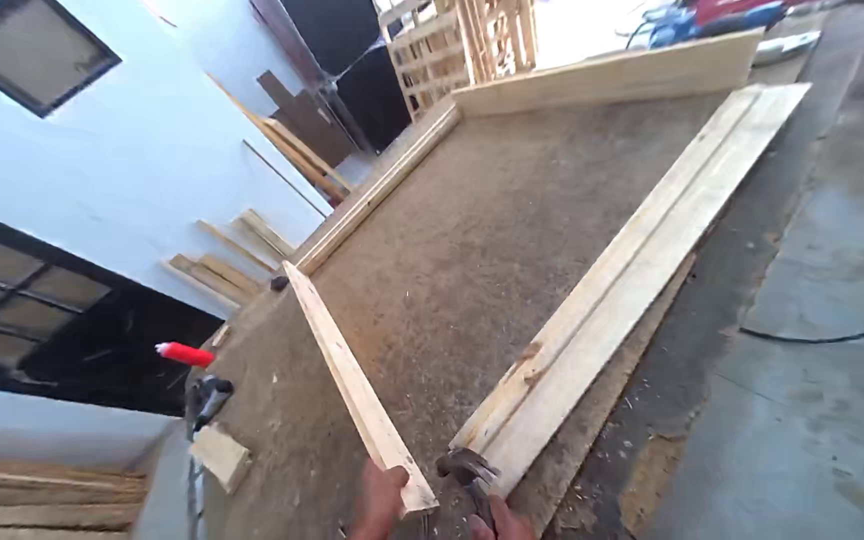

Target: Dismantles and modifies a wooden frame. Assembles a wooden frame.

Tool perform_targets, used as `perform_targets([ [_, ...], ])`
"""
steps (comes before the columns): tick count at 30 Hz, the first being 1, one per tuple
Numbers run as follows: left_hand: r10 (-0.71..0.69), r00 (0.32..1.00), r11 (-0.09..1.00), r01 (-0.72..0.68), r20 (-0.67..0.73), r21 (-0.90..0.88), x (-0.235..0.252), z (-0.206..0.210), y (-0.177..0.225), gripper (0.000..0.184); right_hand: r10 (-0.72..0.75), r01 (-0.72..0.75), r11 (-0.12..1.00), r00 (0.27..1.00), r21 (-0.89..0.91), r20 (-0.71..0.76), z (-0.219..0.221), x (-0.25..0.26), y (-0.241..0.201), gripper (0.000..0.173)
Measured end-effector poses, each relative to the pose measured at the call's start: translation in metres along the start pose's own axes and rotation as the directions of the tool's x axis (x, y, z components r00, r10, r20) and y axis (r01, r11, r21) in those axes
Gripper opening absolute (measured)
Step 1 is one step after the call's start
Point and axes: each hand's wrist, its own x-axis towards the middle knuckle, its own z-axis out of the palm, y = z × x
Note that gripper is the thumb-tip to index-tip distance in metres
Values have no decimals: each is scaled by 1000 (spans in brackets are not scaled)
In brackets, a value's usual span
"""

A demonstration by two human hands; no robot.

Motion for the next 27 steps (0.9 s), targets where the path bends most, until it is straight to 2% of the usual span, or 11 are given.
perform_targets([
  [2,34,999,999,-33,10,-17,-7,2,-1,60,4,-3,1000,999,-15,52,-9,-10,3,52],
  [4,57,998,996,-57,7,70,-16,6,4,59,33,-28,998,995,-53,96,-25,-28,6,52],
  [7,-19,1000,981,16,13,191,-57,13,-7,54,126,-120,992,974,-42,190,-38,-84,21,54],
  [12,-9,999,1000,9,34,6,-98,33,-34,56,213,-246,943,964,223,162,-46,-136,52,45],
  [15,-43,999,999,43,-3,-32,-127,43,-37,57,278,-330,884,941,331,195,-65,-138,53,42],
  [21,-121,992,981,115,-33,-156,-160,76,-37,58,244,-375,796,917,476,315,-95,-115,66,43],
  [24,-245,969,936,224,-44,-272,-161,85,-24,48,276,-424,772,895,474,351,-103,-115,76,42],
  [27,-275,953,908,214,-127,-359,-153,94,-24,31,293,-462,764,870,450,396,-107,-114,88,42],
])
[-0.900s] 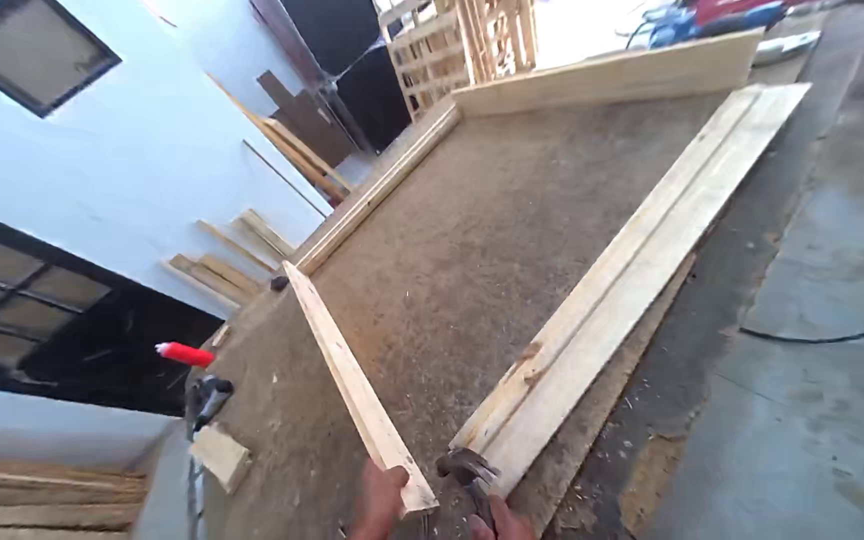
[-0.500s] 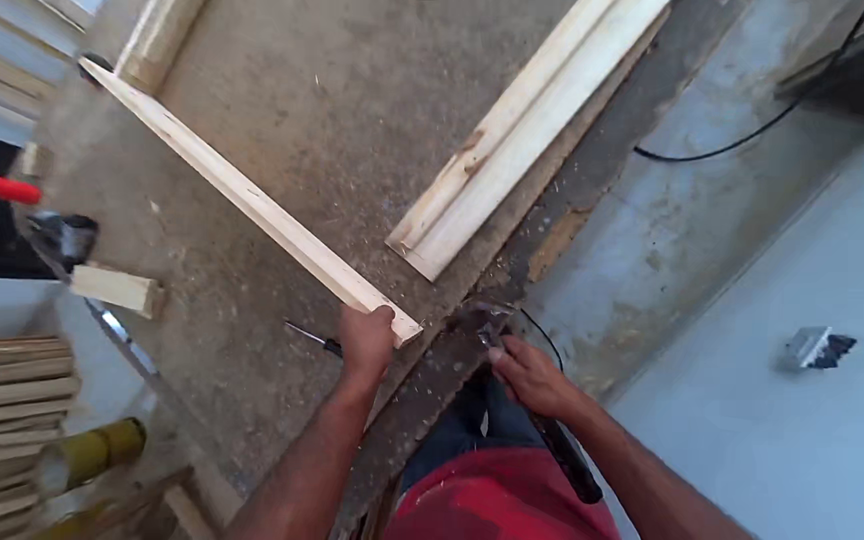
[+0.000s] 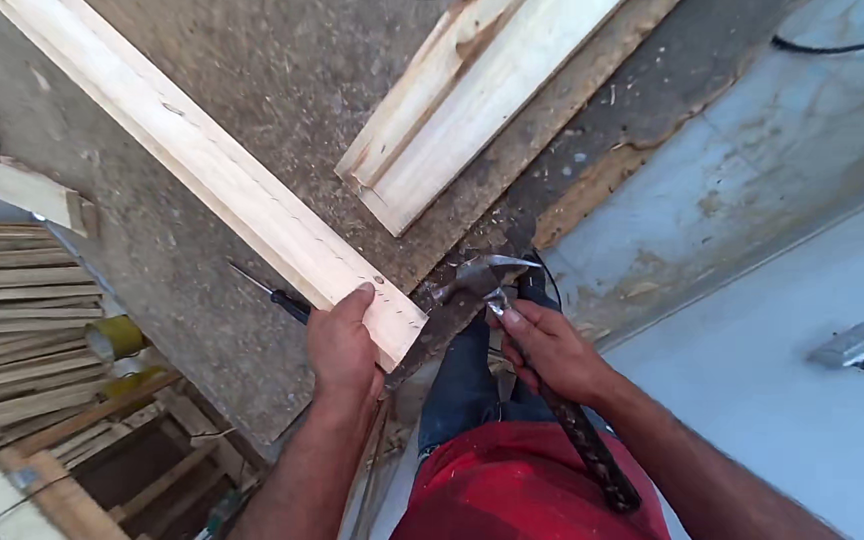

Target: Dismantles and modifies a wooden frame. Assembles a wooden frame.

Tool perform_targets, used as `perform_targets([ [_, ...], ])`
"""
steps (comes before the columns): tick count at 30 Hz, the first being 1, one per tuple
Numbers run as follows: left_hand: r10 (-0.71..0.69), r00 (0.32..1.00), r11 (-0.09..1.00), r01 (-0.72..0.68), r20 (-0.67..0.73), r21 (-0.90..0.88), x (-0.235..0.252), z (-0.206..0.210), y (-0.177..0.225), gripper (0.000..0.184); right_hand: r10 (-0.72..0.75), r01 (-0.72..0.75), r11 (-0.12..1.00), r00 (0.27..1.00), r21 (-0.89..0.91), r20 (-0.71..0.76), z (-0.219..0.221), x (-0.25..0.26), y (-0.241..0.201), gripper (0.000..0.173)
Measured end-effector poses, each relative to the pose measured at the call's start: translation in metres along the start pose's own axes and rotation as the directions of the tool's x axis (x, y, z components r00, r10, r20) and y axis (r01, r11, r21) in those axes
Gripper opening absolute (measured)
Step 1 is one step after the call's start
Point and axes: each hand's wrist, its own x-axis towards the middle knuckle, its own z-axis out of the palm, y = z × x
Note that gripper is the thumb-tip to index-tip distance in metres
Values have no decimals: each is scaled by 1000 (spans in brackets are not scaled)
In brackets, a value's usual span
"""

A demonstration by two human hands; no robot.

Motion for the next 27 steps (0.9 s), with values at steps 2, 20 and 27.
perform_targets([
  [2,54,998,999,-55,-42,-4,2,4,-7,23,25,-25,999,1000,30,15,-2,0,4,42],
  [20,142,990,987,-140,-19,76,7,-3,-13,17,42,-29,990,995,139,-94,9,-6,4,41],
  [27,159,987,984,-157,-17,88,9,-7,-15,15,-41,89,981,963,173,-265,-28,-11,-19,44],
])
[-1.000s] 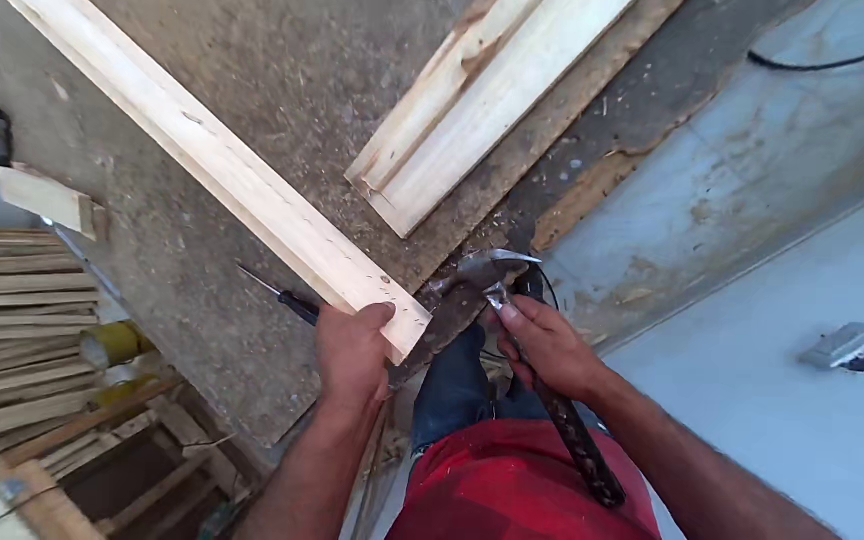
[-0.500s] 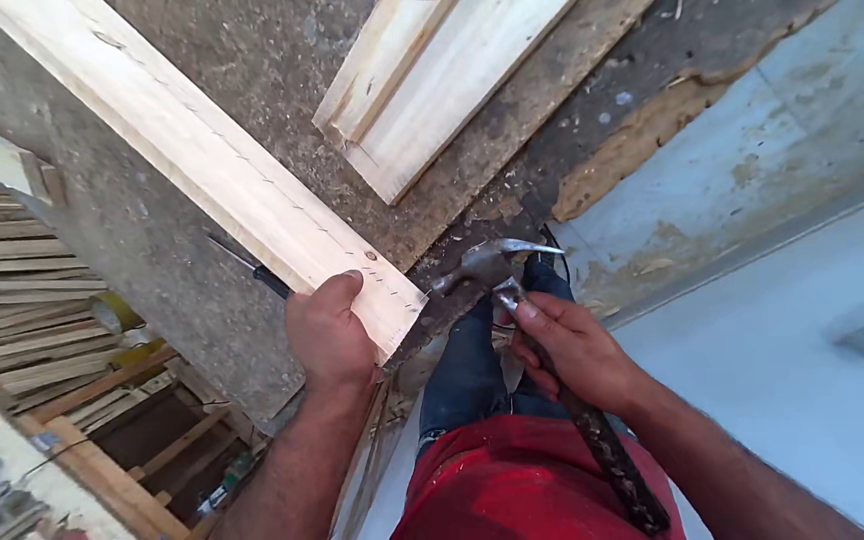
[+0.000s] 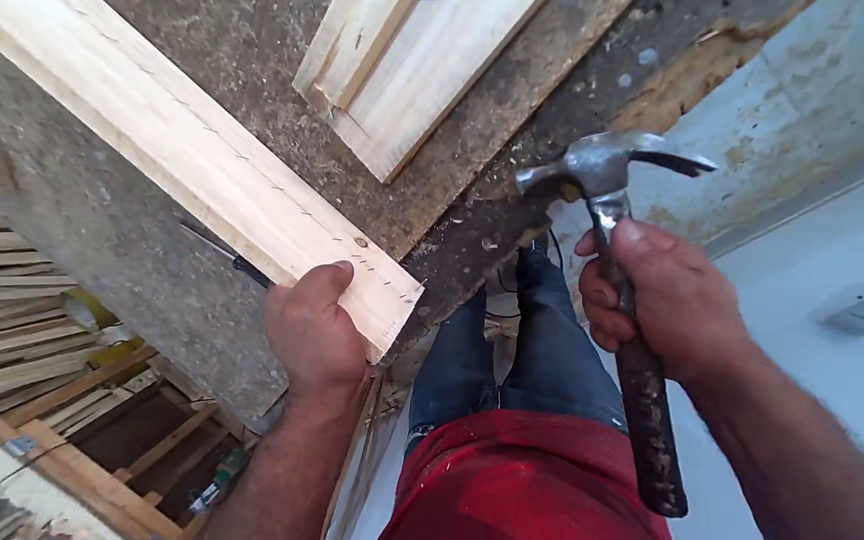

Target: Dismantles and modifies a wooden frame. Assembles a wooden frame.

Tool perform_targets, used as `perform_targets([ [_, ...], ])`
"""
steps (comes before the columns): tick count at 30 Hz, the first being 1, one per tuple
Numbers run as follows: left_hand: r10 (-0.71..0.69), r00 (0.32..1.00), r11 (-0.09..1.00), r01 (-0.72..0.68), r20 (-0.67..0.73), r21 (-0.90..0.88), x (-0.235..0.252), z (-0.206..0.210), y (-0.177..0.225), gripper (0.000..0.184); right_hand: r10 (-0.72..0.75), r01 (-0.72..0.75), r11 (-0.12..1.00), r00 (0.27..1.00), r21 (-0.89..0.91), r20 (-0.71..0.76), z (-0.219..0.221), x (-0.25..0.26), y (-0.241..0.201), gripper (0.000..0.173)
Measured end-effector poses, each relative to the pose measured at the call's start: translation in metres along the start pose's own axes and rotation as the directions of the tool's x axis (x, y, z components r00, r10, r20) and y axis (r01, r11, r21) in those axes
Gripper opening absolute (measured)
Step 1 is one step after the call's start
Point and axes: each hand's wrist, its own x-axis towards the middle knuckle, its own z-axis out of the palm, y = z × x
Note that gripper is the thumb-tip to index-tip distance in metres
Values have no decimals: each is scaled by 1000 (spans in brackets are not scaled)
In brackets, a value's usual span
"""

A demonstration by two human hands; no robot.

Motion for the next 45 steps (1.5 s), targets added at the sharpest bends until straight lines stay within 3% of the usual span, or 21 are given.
perform_targets([
  [2,7,1000,1000,-7,-3,-1,0,2,1,15,54,-53,998,997,-15,63,15,-4,12,43],
  [4,8,1000,1000,-8,-6,-10,0,1,1,16,197,-179,979,951,-94,240,30,-4,28,43],
  [6,14,1000,1000,-14,-4,-9,0,1,1,16,216,-197,976,931,-96,293,22,0,27,42],
  [9,20,1000,1000,-20,2,-2,0,0,0,17,101,-104,995,983,7,153,-3,8,9,41],
  [11,16,1000,1000,-16,10,-5,0,1,0,18,84,-89,995,991,38,106,4,8,8,43],
  [15,21,1000,1000,-21,-10,5,1,-1,0,18,214,-192,976,936,-104,281,25,5,20,43],
  [20,39,999,999,-39,2,8,1,-2,-1,18,63,-59,997,994,-46,85,7,9,5,43],
  [24,36,999,999,-36,-11,17,1,-5,-2,18,201,-183,979,933,-87,299,32,5,24,42],
  [29,39,999,999,-39,2,14,2,-6,-2,18,68,-68,998,990,-3,123,9,9,14,43],
  [33,25,1000,999,-25,-11,22,3,-9,-3,18,205,-194,979,931,-68,303,34,1,36,41],
  [38,23,1000,1000,-23,-8,7,2,-10,-3,19,68,-66,998,993,-20,100,13,5,18,42],
  [42,20,1000,1000,-20,-9,18,4,-14,-5,19,204,-170,976,933,-136,298,40,3,26,40],
  [45,2,1000,1000,-2,-15,6,5,-16,-5,18,77,-67,995,986,-68,148,8,8,9,41],
])
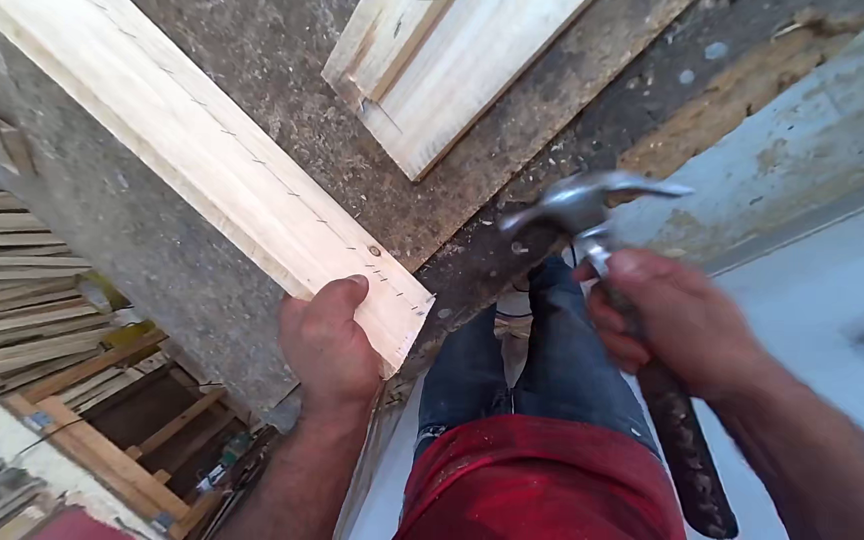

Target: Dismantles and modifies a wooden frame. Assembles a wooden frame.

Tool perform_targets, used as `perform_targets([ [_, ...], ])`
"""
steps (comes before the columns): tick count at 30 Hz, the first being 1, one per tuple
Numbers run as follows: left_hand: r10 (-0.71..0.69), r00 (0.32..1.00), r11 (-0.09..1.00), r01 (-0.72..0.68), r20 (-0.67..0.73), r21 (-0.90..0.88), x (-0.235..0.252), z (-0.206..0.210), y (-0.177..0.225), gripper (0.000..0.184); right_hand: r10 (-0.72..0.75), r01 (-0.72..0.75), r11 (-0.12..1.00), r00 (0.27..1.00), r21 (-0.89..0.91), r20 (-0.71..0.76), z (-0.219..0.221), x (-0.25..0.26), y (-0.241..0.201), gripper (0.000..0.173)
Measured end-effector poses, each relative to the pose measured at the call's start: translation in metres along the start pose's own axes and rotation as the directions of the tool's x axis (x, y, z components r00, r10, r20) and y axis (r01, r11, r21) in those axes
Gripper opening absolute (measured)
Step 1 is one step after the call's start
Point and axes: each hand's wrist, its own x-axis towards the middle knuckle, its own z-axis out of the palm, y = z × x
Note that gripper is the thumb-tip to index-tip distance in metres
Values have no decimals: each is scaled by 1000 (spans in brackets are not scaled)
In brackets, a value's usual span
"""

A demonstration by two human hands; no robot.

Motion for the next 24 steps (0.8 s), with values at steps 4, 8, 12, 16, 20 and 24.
perform_targets([
  [4,2,1000,1000,-2,4,-7,0,1,0,19,76,-77,997,995,13,67,34,1,22,40],
  [8,-3,1000,1000,3,6,-18,2,-1,0,18,61,-59,998,996,-30,68,20,2,17,39],
  [12,3,1000,999,-3,11,-41,2,0,-1,19,60,-59,998,997,-16,39,36,0,23,42],
  [16,-9,1000,1000,9,13,-30,2,-2,2,16,91,-88,996,990,-34,106,26,2,18,40],
  [20,-11,1000,999,11,5,-40,4,0,1,18,33,-32,999,999,36,-28,25,3,19,43],
  [24,-11,1000,999,12,17,-48,5,-1,1,19,130,-120,990,976,-70,173,36,8,24,40],
])
